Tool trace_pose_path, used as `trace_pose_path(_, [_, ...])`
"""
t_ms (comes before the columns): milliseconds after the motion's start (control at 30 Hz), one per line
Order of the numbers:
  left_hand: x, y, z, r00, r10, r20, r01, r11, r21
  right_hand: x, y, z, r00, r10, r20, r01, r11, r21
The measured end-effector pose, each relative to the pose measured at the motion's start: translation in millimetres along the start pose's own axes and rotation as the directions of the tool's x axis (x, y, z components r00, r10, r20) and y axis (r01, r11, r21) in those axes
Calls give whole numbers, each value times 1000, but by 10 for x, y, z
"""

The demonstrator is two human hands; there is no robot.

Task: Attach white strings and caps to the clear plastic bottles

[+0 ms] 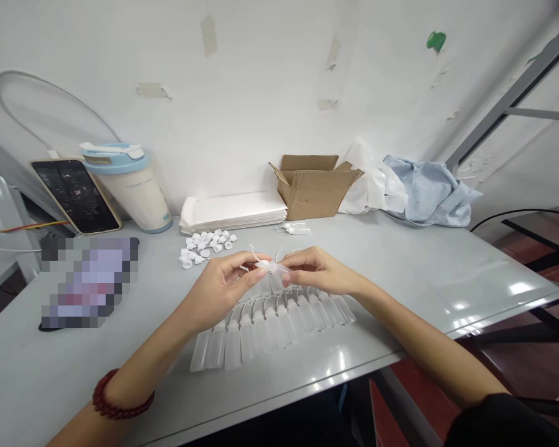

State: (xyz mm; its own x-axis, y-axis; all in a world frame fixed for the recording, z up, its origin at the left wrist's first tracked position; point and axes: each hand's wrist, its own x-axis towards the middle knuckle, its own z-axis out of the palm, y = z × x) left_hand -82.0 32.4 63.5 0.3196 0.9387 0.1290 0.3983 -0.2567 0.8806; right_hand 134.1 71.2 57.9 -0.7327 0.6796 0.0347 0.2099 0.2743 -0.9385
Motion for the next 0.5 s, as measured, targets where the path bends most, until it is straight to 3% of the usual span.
trace_pose_path(233, [-2,10,42,999,20,25,-22,996,84,-1,43,-33,999,51,17,-52,998,36])
trace_pose_path(500, [-13,-94,75,993,107,-42,-99,982,162,26,56,85,996,88,-23,-77,950,302])
